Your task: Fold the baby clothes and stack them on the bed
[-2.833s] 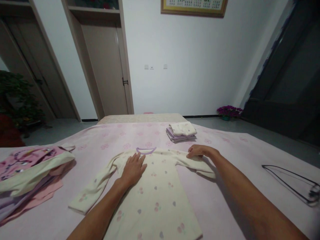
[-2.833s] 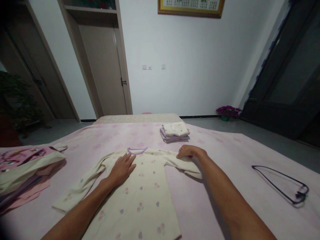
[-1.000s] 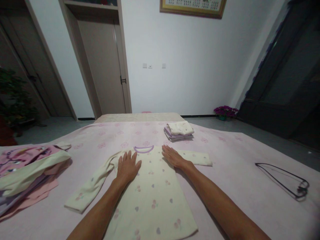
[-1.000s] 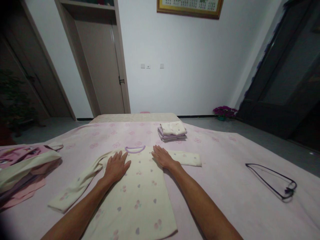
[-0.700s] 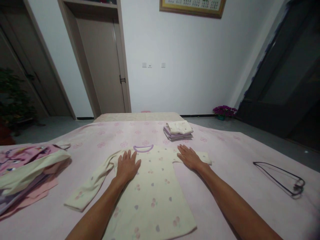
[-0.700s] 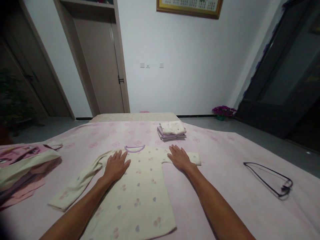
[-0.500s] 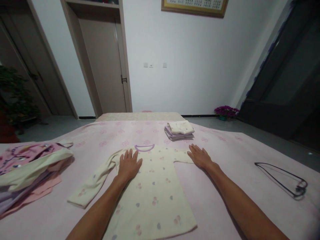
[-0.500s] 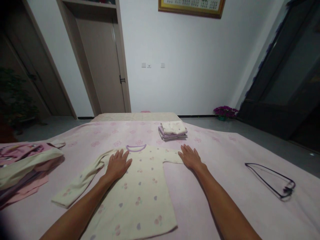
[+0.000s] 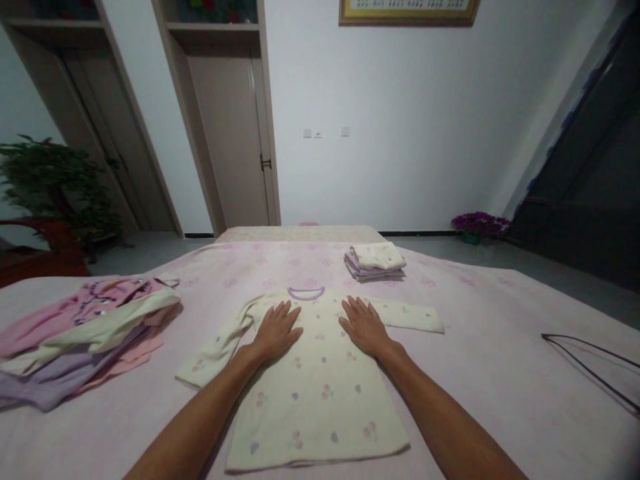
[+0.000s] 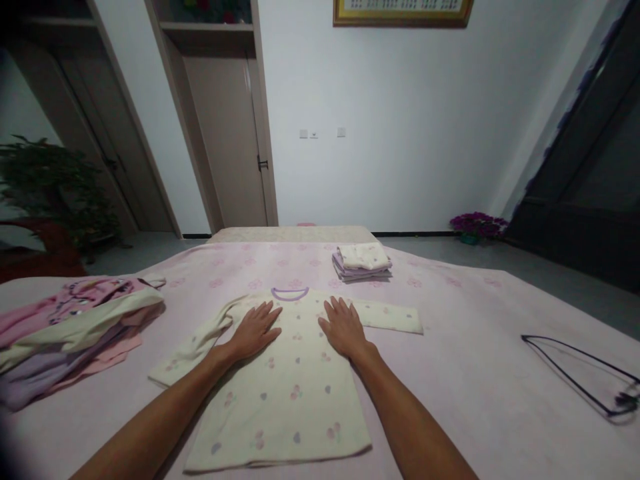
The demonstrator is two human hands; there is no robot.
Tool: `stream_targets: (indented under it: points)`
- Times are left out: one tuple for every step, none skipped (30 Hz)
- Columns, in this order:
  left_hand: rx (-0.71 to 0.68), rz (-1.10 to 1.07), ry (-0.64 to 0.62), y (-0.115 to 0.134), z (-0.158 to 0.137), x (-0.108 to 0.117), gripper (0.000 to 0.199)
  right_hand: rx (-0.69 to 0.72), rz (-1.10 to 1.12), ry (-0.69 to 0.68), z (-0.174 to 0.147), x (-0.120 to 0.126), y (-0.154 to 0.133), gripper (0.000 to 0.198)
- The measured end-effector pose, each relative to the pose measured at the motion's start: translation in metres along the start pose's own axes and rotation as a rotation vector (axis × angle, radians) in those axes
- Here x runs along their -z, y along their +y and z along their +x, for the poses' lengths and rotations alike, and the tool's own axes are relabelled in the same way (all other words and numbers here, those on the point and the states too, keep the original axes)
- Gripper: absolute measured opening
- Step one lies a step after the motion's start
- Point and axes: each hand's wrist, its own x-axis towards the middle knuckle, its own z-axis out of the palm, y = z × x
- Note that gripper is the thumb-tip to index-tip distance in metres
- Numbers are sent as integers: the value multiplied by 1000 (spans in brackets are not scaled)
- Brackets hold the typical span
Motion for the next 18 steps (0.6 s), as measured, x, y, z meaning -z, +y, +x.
stream_targets:
  points:
    - [-34, -93, -22, -3, -8, 5, 57, 2, 1, 1, 0, -1, 1, 66]
    - [-56, -200, -37, -7, -17, 12, 54, 3, 2, 8, 0, -1, 3, 66]
    - [-58, -306, -33, -13, -26, 20, 51, 3, 1, 18, 1, -2, 4, 65]
    - [-31, -378, -2, -21, -36, 28, 49, 2, 0, 30, 2, -2, 6, 65]
    - [28, -422, 59, -30, -46, 37, 48, 1, -1, 41, 2, -3, 6, 65]
    - [107, -423, 142, -43, -57, 45, 47, -1, -2, 51, 3, -4, 7, 64]
    - [196, -381, 233, -57, -67, 53, 45, -2, -3, 59, 4, -6, 7, 64]
    - [279, -284, 279, -72, -77, 60, 43, -1, -3, 65, 4, -7, 6, 63]
    - [350, -165, 279, -88, -86, 64, 42, -1, -3, 69, 4, -8, 6, 63]
    - [406, -81, 233, -104, -95, 67, 41, -2, -3, 73, 5, -8, 5, 63]
    - [455, -35, 159, -119, -102, 68, 39, -3, -4, 77, 4, -9, 5, 62]
    - [485, -11, 89, -133, -109, 67, 36, -3, -6, 83, 4, -9, 5, 62]
    - [492, 0, 48, -144, -114, 64, 32, -4, -9, 89, 4, -9, 5, 61]
    - [483, -5, 15, -153, -118, 62, 28, -4, -13, 94, 4, -9, 5, 61]
    - [466, -29, 6, -160, -121, 60, 25, -3, -16, 97, 4, -9, 5, 61]
    - [449, -71, 21, -166, -122, 60, 24, -2, -19, 99, 4, -8, 5, 60]
    - [438, -135, 55, -170, -123, 61, 25, -2, -21, 99, 4, -8, 5, 60]
    - [440, -217, 109, -173, -122, 64, 28, -3, -22, 97, 4, -8, 5, 60]
